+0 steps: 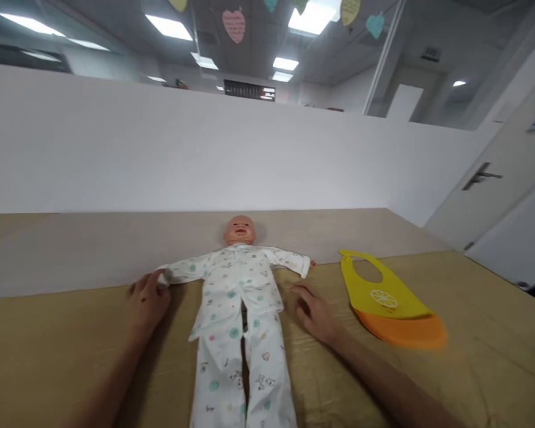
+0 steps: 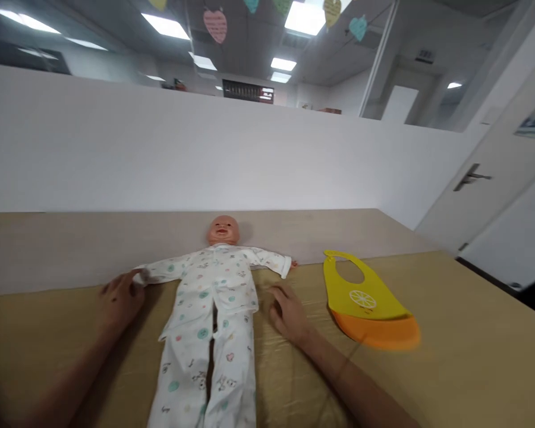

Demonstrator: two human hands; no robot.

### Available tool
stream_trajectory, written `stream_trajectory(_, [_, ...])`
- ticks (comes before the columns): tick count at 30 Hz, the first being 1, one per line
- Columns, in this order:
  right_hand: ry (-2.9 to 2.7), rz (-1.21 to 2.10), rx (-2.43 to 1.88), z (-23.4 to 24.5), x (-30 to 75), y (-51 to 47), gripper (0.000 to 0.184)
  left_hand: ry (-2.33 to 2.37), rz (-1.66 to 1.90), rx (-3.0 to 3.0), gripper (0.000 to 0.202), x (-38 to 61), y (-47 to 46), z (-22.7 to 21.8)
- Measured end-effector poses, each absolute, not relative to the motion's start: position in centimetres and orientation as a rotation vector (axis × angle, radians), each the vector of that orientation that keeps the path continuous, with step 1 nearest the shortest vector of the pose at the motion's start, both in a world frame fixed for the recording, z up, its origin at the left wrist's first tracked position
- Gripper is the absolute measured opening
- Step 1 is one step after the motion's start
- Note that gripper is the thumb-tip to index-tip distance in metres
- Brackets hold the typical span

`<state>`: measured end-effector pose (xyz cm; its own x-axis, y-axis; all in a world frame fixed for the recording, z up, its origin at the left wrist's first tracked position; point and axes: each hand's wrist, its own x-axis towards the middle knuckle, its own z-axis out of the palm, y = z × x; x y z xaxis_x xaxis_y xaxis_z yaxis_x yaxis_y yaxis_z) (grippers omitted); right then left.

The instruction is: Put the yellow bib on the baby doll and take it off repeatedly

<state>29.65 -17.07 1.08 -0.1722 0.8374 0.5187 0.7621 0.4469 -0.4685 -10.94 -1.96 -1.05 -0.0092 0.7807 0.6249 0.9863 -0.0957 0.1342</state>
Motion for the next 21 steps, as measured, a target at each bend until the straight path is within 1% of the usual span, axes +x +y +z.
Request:
stream_trajectory(3, [-1.833, 0.190, -1.424, 2.7, 32.9, -17.7, 0.033, -1.857, -0.812, -1.919, 0.040, -11.0, -1.6, -1.3])
stream_trajectory(5, [-1.621, 0.192, -1.563, 3.5, 36.5, -18.2, 0.022, -1.857, -0.780, -1.937, 0.042, -10.9, -1.7, -1.2])
stream_trajectory(6, [-1.487, 0.180, -1.653, 3.8, 38.5, -18.4, 0.021, -1.848, -0.761, -1.950, 0.042, -10.8, -1.8, -1.0])
stream_trajectory(9, [-1.306, 0.103, -1.783, 4.1, 45.0, -18.8, 0.031, -1.832, -0.726, -1.958, 0.044, -10.5, -2.1, -0.6])
stream_trajectory(11, [-1.211, 0.040, -1.994, 3.8, 48.7, -18.2, 0.034, -1.834, -0.732, -1.943, 0.043, -10.4, -2.2, -0.6])
stream_trajectory(13, [-1.242, 0.004, -2.189, 3.3, 51.4, -16.9, 0.036, -1.816, -0.764, -1.940, 0.041, -10.5, -2.2, -0.7])
stream_trajectory(15, [-1.278, -0.034, -2.293, 2.6, 52.7, -14.9, 0.037, -1.777, -0.815, -1.948, 0.040, -10.7, -2.1, -1.0])
stream_trajectory(18, [-1.312, -0.034, -2.315, 1.5, 52.9, -11.6, 0.038, -1.748, -0.901, -1.961, 0.041, -10.9, -2.1, -1.3])
stream_trajectory(21, [-1.305, -0.007, -2.357, 0.7, 52.3, -9.1, 0.048, -1.768, -0.943, -1.973, 0.041, -11.0, -2.2, -1.4])
